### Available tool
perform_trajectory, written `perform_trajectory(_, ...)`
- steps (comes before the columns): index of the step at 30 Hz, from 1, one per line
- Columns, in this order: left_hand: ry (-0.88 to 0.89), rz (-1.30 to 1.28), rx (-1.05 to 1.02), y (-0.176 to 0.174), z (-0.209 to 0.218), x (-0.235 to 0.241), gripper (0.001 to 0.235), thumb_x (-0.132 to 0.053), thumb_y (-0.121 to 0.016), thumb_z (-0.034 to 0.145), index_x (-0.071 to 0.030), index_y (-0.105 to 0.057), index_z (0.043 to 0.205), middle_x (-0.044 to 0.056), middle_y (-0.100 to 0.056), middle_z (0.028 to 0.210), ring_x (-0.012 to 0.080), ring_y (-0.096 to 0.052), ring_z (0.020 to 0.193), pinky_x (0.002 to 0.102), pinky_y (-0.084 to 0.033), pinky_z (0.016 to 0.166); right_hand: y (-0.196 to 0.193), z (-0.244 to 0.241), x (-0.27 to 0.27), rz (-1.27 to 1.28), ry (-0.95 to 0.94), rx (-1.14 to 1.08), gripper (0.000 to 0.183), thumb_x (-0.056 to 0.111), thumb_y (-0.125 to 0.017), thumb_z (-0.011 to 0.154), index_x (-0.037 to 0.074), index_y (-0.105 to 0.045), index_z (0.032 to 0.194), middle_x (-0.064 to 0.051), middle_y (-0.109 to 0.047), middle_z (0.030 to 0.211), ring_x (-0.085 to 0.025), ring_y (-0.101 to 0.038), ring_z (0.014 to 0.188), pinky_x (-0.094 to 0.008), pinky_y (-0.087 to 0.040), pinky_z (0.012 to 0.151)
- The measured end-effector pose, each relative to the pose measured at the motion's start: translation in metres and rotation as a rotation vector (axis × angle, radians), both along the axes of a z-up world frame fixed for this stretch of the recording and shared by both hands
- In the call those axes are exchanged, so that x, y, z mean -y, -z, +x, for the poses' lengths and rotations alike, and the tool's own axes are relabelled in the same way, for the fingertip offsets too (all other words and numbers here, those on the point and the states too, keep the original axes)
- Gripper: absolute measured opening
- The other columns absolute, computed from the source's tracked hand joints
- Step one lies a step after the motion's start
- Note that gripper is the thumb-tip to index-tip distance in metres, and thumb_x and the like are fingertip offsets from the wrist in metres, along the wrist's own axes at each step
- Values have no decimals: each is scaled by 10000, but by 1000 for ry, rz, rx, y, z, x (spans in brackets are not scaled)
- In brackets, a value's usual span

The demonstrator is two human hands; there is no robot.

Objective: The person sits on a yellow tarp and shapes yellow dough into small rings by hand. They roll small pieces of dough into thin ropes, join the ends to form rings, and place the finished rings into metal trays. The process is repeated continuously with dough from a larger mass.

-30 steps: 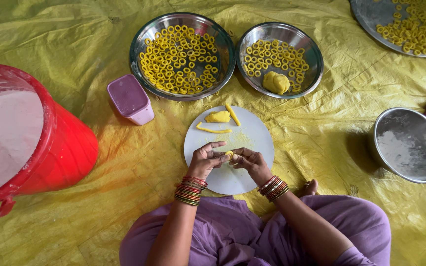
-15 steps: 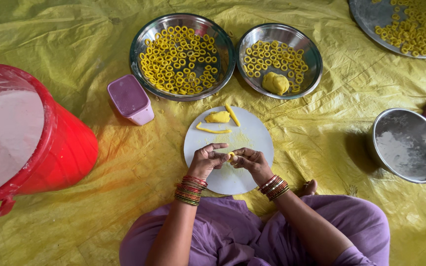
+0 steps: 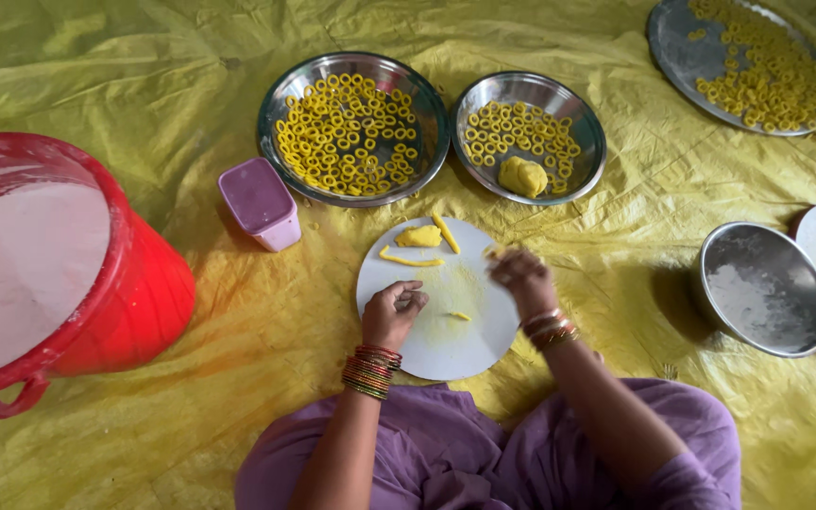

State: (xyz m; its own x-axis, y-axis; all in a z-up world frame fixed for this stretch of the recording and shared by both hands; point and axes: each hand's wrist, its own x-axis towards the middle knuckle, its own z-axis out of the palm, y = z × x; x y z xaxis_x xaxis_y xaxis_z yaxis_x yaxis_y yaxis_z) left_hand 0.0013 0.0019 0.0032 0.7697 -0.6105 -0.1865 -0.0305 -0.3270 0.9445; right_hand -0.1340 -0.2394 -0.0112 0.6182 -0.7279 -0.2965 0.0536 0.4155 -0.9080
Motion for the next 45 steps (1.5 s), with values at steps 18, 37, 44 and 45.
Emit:
perform_trajectory(18,12,137,135,-17,10,-8,225,-158,-859,720,-128,-787,931,42,-780,805,179,-754,731,318,-579,671,-67,-25,65,-831,-97,-386,172,46,-562,1052,46,-724,1109,-78,-774,1098,-151,-747,896,-292,-655,763)
perform_trajectory(37,-87,453,597,-2,10,-14,600,-105,-748,776,-212,-614,1351,99,-631,1359,274,-620,1198,418,-507,1003,-47,-16,-53,-1174,-671,-925,326,350,-655,945,254,-698,1253,-2,-714,1222,-212,-726,1001,-380,-602,802)
perform_trajectory(44,11,802,392,-16,10,-12,1167,-393,-946,652,-146,-255,1560,135,-396,1567,349,-511,1336,443,-498,1021,-2,41,49,-1299,-236,-709,493,282,-747,893,171,-646,1363,-113,-655,1336,-301,-632,1167,-446,-531,969)
perform_trajectory(45,26,829,375,-18,10,-12,1167,-397,-939,666,-146,-248,1572,139,-400,1568,346,-529,1318,442,-511,1007,2,55,75,-1329,-168,-734,540,292,-753,899,143,-610,1398,-139,-637,1342,-332,-604,1205,-453,-524,994)
